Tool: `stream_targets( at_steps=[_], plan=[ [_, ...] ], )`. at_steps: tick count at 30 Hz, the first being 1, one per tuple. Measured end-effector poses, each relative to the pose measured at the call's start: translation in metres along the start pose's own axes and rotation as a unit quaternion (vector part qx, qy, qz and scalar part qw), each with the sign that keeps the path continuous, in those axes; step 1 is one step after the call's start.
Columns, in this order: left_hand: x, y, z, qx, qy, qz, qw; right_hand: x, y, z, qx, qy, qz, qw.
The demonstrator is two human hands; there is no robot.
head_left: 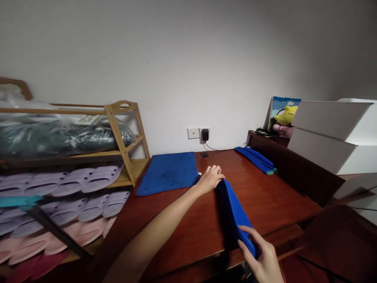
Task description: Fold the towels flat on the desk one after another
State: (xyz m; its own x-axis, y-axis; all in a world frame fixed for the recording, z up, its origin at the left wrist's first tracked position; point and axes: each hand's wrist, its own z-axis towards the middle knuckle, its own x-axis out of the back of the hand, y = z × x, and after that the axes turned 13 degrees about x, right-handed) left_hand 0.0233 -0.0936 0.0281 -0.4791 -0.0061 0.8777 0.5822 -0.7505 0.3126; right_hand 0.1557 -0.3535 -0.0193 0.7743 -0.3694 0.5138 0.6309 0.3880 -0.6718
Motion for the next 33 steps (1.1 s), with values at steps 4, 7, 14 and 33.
stream_targets(
  at_steps=[4, 7, 14, 33],
  plan=[
    [0.024, -0.034, -0.033, 0.048, -0.039, -0.038, 0.997, -0.025, -0.024, 0.009, 0.071, -0.07, -0.001, 0.995],
    [0.032, -0.053, -0.063, 0.091, -0.053, -0.048, 0.993, -0.047, -0.033, 0.011, 0.091, -0.161, 0.014, 0.983],
    [0.028, -0.047, -0.119, 0.187, -0.008, 0.012, 0.982, -0.057, -0.041, 0.022, 0.127, -0.287, 0.017, 0.949],
    [-0.001, 0.007, -0.152, 0.16, -0.154, 0.042, 0.974, 0.041, 0.059, 0.042, 0.041, -0.257, -0.189, 0.947]
  ],
)
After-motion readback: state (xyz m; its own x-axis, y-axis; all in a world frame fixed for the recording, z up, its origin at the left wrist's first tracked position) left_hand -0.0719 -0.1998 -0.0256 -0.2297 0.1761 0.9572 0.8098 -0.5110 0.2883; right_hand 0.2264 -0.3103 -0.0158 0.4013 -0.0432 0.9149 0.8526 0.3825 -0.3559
